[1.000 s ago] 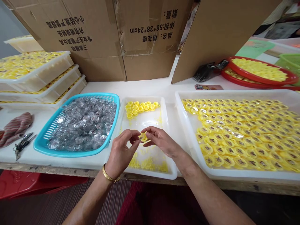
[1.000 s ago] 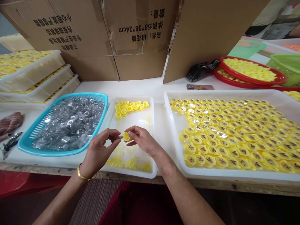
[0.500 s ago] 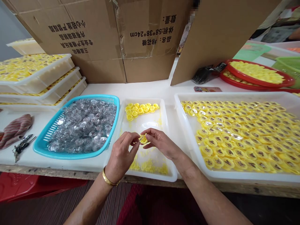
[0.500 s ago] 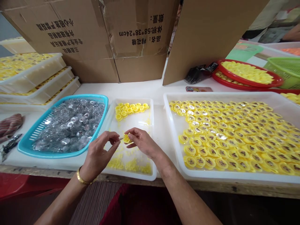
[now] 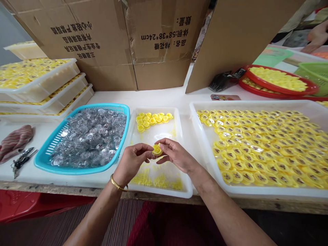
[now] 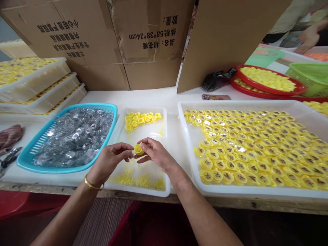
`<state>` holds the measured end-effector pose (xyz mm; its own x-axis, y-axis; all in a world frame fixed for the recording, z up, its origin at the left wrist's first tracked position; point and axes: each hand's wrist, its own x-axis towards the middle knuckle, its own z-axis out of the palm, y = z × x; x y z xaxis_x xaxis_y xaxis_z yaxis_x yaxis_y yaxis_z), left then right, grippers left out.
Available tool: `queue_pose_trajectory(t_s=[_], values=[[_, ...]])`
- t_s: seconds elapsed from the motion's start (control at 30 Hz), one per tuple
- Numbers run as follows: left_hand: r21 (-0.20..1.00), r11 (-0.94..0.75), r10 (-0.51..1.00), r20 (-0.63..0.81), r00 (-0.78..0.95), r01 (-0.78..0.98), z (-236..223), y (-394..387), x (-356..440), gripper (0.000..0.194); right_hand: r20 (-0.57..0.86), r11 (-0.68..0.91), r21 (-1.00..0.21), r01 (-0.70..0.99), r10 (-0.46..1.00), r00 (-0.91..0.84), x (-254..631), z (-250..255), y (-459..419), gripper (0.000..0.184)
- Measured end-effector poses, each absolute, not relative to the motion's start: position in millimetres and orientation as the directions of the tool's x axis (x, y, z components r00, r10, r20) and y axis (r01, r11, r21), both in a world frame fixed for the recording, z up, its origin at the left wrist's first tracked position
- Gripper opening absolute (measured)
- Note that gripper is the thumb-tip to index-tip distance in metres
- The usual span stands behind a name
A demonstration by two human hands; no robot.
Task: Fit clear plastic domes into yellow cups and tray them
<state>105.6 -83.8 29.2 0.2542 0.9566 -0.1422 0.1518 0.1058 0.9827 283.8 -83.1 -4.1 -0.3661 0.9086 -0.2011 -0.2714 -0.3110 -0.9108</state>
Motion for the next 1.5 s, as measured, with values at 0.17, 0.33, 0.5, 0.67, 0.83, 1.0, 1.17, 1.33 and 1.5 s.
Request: queue_pose_trajectory(t_s=[0.17,0.33,0.5,0.67,0.83,1.0,1.17,1.33,1.5], values=[[0.988,0.103,0.978,-0.122,0.170,0.114,19.1,-74.8,112.3,0.019,-0.181,-0.276,-0.935,-0.223,0.911,-0.370,282.2,-6.7,-82.7,0.032],[0.982,0.030,0.991,-0.053,0.120,0.187,14.0,-71.6,113.4,0.022,-0.163,-0.246,-0.951,-0.188,0.915,-0.369,281.6,-8.1,-82.8,0.034],[0.980,-0.002,0.989,-0.028,0.146,0.200,13.3,-71.4,116.7,0.018,-0.126,-0.236,-0.942,-0.237,0.907,-0.401,280.1,-4.6,-83.3,0.035],[0.956,-0.105,0.983,0.058,0.173,0.274,12.9,-72.8,117.9,0.015,-0.122,-0.213,-0.956,-0.201,0.915,-0.386,279.5,-7.5,-82.4,0.036],[0.911,-0.211,0.962,0.130,0.238,0.354,13.8,-71.2,114.8,0.012,-0.096,-0.176,-0.968,-0.181,0.920,-0.381,279.6,-10.4,-81.8,0.034],[0.924,-0.141,0.971,0.058,0.233,0.355,11.9,-65.8,115.4,0.011,-0.072,-0.119,-0.987,-0.105,0.925,-0.374,280.2,-12.4,-82.3,0.028],[0.922,-0.141,0.969,0.054,0.241,0.360,13.3,-66.6,116.6,0.010,-0.060,-0.094,-0.992,-0.079,0.932,-0.358,280.8,-13.0,-82.6,0.026],[0.829,-0.325,0.923,0.174,0.343,0.456,18.7,-66.8,114.3,0.003,-0.046,-0.072,-0.996,-0.058,0.933,-0.358,280.3,-12.4,-82.4,0.024],[0.889,-0.193,0.953,0.070,0.294,0.414,15.4,-64.7,113.6,0.007,-0.062,-0.106,-0.989,-0.107,0.935,-0.350,279.2,-10.0,-83.7,0.027]])
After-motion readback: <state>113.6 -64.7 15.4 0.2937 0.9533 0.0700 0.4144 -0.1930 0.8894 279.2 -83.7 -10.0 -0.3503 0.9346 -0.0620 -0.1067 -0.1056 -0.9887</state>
